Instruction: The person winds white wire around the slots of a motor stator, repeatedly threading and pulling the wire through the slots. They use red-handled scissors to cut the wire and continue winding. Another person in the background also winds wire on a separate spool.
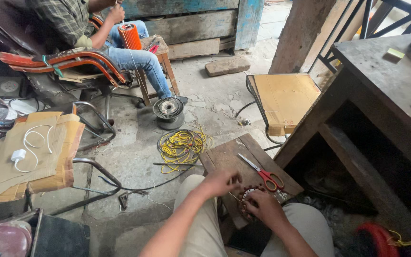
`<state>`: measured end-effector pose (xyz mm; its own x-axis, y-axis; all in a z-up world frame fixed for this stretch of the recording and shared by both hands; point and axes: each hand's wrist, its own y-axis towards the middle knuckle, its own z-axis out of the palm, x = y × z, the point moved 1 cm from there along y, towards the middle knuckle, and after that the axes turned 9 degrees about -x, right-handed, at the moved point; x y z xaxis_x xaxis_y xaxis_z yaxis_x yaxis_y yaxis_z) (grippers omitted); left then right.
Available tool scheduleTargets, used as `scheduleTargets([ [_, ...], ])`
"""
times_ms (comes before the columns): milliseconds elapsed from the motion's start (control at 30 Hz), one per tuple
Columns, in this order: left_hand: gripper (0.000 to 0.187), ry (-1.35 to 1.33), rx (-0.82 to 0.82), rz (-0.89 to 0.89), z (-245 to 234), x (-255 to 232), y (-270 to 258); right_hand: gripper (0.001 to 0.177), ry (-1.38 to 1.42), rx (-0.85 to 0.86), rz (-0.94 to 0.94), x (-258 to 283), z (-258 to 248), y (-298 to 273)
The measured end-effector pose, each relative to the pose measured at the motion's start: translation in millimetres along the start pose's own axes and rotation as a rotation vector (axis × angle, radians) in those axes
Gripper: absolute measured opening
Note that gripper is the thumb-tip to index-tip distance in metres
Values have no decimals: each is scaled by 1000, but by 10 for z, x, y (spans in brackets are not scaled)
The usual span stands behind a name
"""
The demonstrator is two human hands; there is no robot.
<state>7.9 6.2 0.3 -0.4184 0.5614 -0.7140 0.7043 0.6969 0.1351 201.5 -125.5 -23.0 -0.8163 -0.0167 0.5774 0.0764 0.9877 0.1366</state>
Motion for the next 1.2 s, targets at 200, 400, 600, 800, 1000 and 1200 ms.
scheduleTargets([
  [200,31,143,139,153,168,-191,-97,27,-136,6,36,64,27,1],
  [400,30,18,65,156,88,-182,-136,15,411,-126,59,-153,105,93],
  [600,22,232,93,313,282,-228,-118,17,245,-158,244,-227,-25,81],
  [800,26,6,124,335,489,-55,-104,17,210,-122,128,-110,-81,62],
  [1000,55,10,141,-89,535,321,113,17,102,21,182,-44,-138,55],
  [1200,48,-1110,-338,-786,328,1117,274,16,78,-16,60,120,-128,-2],
])
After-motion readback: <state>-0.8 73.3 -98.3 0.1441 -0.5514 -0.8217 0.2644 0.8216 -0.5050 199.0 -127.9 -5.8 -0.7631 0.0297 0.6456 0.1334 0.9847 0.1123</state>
